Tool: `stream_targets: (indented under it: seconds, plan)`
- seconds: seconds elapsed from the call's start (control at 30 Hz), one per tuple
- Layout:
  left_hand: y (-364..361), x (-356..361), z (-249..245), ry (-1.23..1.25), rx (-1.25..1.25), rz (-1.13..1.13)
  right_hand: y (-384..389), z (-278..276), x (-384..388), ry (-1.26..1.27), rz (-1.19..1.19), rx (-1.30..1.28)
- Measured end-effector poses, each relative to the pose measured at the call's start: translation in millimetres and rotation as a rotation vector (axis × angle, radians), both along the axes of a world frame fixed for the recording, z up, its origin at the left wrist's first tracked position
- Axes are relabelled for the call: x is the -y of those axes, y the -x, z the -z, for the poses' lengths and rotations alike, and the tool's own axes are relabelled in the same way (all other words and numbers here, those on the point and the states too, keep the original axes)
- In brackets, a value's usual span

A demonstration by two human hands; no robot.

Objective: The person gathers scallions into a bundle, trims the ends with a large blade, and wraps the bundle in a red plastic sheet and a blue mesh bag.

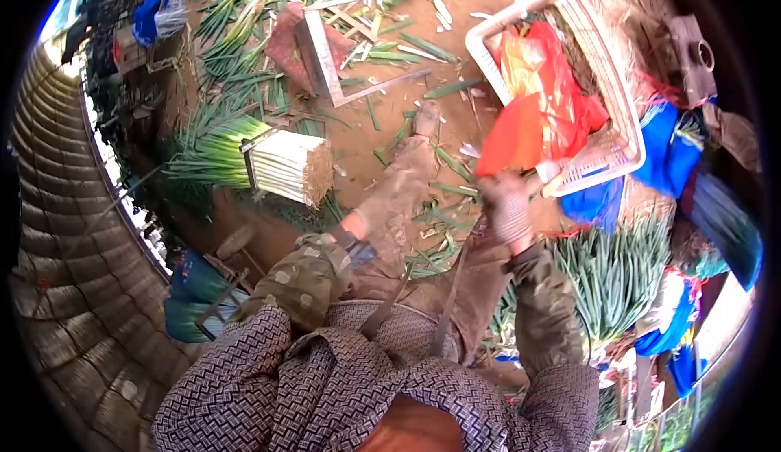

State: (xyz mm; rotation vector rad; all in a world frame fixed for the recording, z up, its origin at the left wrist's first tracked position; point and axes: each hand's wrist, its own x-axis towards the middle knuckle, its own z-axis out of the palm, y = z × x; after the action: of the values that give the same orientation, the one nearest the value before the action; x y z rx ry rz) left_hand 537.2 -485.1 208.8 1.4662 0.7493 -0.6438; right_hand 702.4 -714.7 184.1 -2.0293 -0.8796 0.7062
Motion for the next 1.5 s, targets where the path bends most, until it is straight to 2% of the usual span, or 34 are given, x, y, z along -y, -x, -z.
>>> stream_targets:
  seconds: [0.03, 0.07, 0.1, 0.13, 0.2, 0.3, 0.33, 0.37, 0.4, 0.43, 0.5, 0.53, 0.57, 0.6, 0.67, 0.73, 0.77, 0.8, 0.87, 0.9, 0.93, 1.0, 1.03, 1.07, 1.17, 1.27, 1.33, 1.4, 1.5]
  plan:
    - [2.8, 12.4, 6.8, 0.261, -0.033, -0.215, 12.4, -24.6, -8.4, -0.003, -0.136, 0.123]
    - [3.0, 24.4, 10.7, 0.486, -0.088, -0.411, 17.1, -61.7, -24.7, 0.006, -0.232, 0.138]
    - [-31.8, 29.0, -29.3, 0.333, -0.114, -0.358, 17.3, -89.9, -36.0, 0.016, -0.326, 0.144]
    - [-47.0, 30.2, -64.6, 0.175, -0.13, -0.308, 40.8, -95.4, -32.6, 0.034, -0.371, 0.135]
    - [-27.6, 24.0, -74.1, -0.467, 0.196, -0.13, 75.3, -97.6, -34.9, 0.022, -0.423, 0.09]
    - [36.6, 20.2, -41.1, -0.493, 0.221, -0.321, 85.6, -128.5, -46.9, 0.007, -0.51, 0.069]
    - [39.2, 23.2, -59.0, -0.204, 0.207, -0.516, 88.5, -127.1, -45.2, -0.081, -0.513, 0.047]
    - [41.1, 26.4, -78.4, 0.062, 0.168, -0.729, 87.9, -130.0, -48.1, -0.189, -0.589, 0.143]
    - [19.8, 21.9, -147.8, 0.376, 0.18, -0.874, 87.3, -140.1, -47.2, -0.234, -0.635, 0.063]
    - [38.7, 27.1, -148.8, -0.006, 0.479, -0.751, 84.6, -145.9, -50.3, -0.244, -0.686, 0.059]
    - [75.8, 50.1, -151.3, 0.003, 0.508, -0.599, 93.5, -143.7, -48.6, -0.209, -0.794, 0.118]
    - [92.5, 62.6, -143.7, -0.275, 0.438, -0.526, 98.6, -138.4, -46.9, -0.194, -0.848, 0.147]
    - [109.6, 74.6, -134.9, -0.542, 0.332, -0.452, 95.5, -150.0, -39.9, -0.154, -1.014, 0.225]
    - [122.7, 90.4, -117.1, -0.559, 0.282, -0.533, 91.9, -160.4, -38.3, -0.197, -1.057, 0.228]
    - [153.8, 123.2, -65.6, -0.566, 0.14, -0.748, 86.4, -194.7, -35.6, -0.197, -1.065, 0.233]
    - [155.2, 120.9, -59.0, -0.599, 0.053, -0.725, 85.3, -216.2, -29.7, -0.211, -1.017, 0.263]
    - [161.5, 115.7, -60.1, -0.651, 0.058, -0.573, 86.7, -220.0, -28.9, -0.229, -0.967, 0.289]
    - [162.3, 111.2, -64.2, -0.77, 0.128, -0.466, 83.8, -232.2, -30.4, -0.183, -0.93, 0.158]
    - [161.1, 100.0, -67.0, -1.09, 0.335, -0.304, 89.7, -249.9, -26.5, -0.127, -0.823, 0.186]
    - [153.2, 87.1, -74.1, -1.098, 0.378, -0.363, 92.1, -253.1, -31.2, -0.103, -0.765, 0.207]
    - [145.4, 74.4, -80.3, -1.105, 0.424, -0.421, 93.8, -248.1, -34.1, -0.186, -0.725, 0.171]
    - [121.6, 66.1, -146.9, -0.691, 0.271, -0.75, 113.3, -251.2, -31.5, -0.146, -0.575, 0.132]
    - [118.0, 60.3, -164.4, -0.477, 0.2, -0.893, 120.4, -254.0, -34.4, -0.133, -0.496, 0.121]
    - [127.4, 52.4, -145.0, -0.339, 0.118, -0.876, 126.8, -255.6, -43.4, -0.13, -0.413, 0.115]
    - [136.5, 30.5, -247.1, -0.213, 0.168, -1.063, 153.4, -258.3, -61.9, -0.117, -0.176, 0.071]
    - [183.7, 5.5, -231.1, -0.427, 0.083, -0.836, 164.3, -241.0, -78.1, -0.141, -0.328, 0.095]
    - [200.7, -4.0, -282.0, -0.634, 0.158, -0.818, 169.9, -248.7, -94.1, -0.177, -0.478, 0.274]
    - [222.3, -10.7, -302.0, -0.674, 0.197, -0.825, 179.0, -251.6, -103.0, -0.167, -0.569, 0.393]
    - [253.2, -14.5, -287.1, -0.629, 0.407, -0.952, 197.8, -258.3, -115.8, -0.117, -0.602, 0.459]
